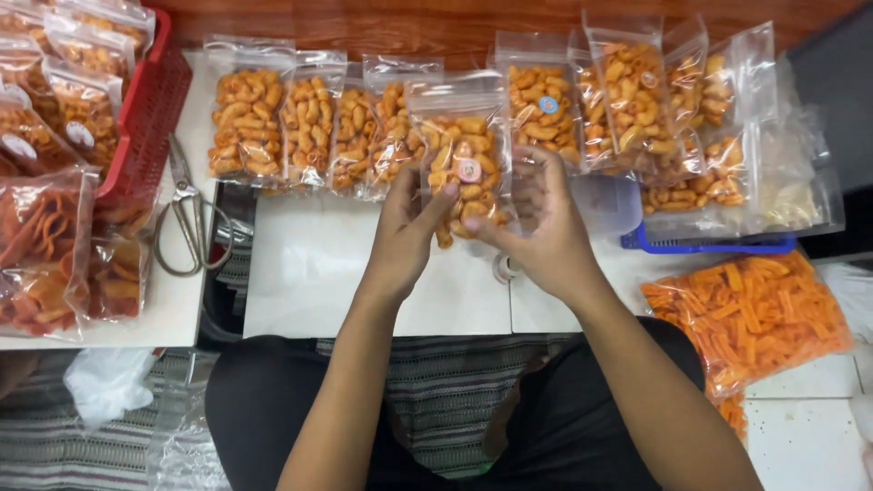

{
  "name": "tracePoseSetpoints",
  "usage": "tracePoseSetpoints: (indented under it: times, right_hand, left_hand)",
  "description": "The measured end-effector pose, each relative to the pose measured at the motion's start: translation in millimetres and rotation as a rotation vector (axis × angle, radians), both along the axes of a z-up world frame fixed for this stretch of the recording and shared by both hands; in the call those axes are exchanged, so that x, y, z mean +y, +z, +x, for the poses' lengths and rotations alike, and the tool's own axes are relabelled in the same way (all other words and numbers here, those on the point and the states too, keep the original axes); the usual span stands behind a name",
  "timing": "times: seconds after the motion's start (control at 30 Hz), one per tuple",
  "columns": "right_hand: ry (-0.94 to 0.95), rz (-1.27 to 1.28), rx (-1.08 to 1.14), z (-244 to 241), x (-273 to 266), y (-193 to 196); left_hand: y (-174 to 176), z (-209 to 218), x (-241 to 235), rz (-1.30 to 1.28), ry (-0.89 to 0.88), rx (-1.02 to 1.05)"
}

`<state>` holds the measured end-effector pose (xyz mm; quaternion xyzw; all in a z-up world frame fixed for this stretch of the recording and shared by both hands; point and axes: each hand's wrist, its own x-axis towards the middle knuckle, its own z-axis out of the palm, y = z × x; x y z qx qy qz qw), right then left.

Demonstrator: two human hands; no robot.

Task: The person sits on the floor and seals small plastic bags filled with orange snacks by hand. They apply a round sticker to each sealed bag and place the finished packages in a row on the table.

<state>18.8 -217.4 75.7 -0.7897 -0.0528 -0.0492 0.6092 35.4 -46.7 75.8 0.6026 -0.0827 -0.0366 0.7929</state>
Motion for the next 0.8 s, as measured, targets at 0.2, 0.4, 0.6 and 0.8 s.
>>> tracePoseSetpoints:
  times: [0.2, 0.4, 0.6, 0.8]
  right_hand:
    - [-0.381, -0.481, -0.635, 49.7, -87.4, -4.7]
    - [-0.481, -0.578, -0.597, 70.7, -126.9, -24.3]
    - [-0.485, -0.604, -0.648, 79.3, -126.6, -34.4]
    - [-0.487, -0.606, -0.650, 80.4, -130.1, -37.4]
  left_hand:
    - [-16.5, 70.8, -52.3, 0.209, 0.105, -0.103]
    - [-25.6, 101.4, -88.9, 0.303, 0.156, -0.127]
    - [-27.8, 107.3, -101.7, 0.441, 0.187, -0.216]
    - [-42.8, 120.2, -100.5, 0.601, 0.215, -0.242]
